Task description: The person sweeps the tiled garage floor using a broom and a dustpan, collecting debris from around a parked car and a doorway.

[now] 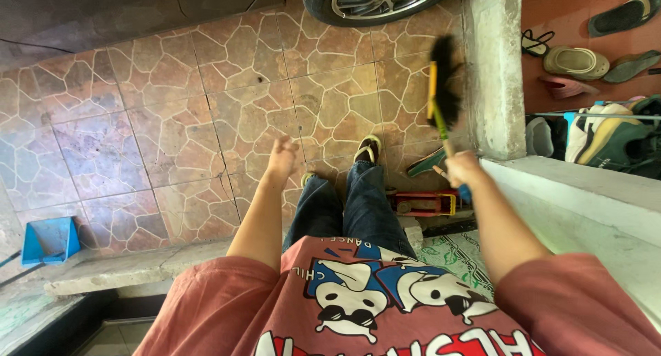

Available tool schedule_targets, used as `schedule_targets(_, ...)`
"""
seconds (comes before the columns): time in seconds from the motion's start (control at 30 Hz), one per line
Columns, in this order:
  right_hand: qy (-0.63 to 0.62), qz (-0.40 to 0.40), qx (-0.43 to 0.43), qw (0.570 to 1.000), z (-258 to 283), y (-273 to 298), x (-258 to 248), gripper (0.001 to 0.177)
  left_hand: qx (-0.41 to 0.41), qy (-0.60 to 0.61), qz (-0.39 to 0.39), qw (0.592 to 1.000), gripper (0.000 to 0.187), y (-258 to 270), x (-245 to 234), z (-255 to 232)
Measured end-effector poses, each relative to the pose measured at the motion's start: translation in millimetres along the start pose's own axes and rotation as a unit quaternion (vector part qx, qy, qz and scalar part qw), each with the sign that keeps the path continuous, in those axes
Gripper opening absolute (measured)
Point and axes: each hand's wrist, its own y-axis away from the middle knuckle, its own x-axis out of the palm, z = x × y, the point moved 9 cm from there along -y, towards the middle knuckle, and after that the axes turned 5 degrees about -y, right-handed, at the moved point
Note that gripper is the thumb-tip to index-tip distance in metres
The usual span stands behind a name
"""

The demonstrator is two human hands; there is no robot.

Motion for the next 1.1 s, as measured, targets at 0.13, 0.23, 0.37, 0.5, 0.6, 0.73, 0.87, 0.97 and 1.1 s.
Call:
schedule_targets(0.13,-0.033,0.034,0.009,0.999,-2.7,88.9,67.3,0.015,-0.086,0.356,0.027,0.93,0.075,48.2,14.4,-46.8)
schedule_targets(0.23,-0.072,0.087,0.019,0.993,8.7,160.8,81.7,0.026,-0.078,0.41,0.051,0.908,0.074,57.1,25.4,-80.8)
schedule_targets(0.37,-0.05,0.052,0.032,0.997,4.7,205.3,49.4,0.048,-0.032,0.437,0.047,0.897,0.07,44.0,35.4,-94.6)
schedule_targets(0.5,-0.022,-0.057,0.047,0.997,-19.7,188.4,-13.4,0.033,-0.02,0.325,-0.003,0.945,0.061,24.0,34.4,-79.0)
schedule_targets(0.6,0.081,-0.149,0.013,0.985,-23.2,141.0,-42.2,0.027,-0.018,0.173,-0.07,0.982,0.054,14.0,21.8,-61.9)
schedule_targets(0.73,0.084,-0.139,0.041,0.986,-28.7,62.9,-19.9,0.017,-0.022,0.307,-0.034,0.951,0.053,6.0,4.2,-34.1)
schedule_targets(0.87,0.079,-0.03,0.017,0.996,-3.5,75.4,83.5,0.017,-0.009,0.268,-0.068,0.961,0.047,5.2,-37.0,-9.5)
schedule_targets(0.97,0.102,0.034,-0.006,0.994,25.1,124.6,156.8,0.021,-0.032,0.254,-0.103,0.961,0.04,17.0,-64.2,8.9)
schedule_targets(1.1,0.041,0.128,-0.026,0.991,38.1,168.3,198.6,0.025,-0.043,0.238,-0.115,0.964,0.042,24.6,-91.1,22.0)
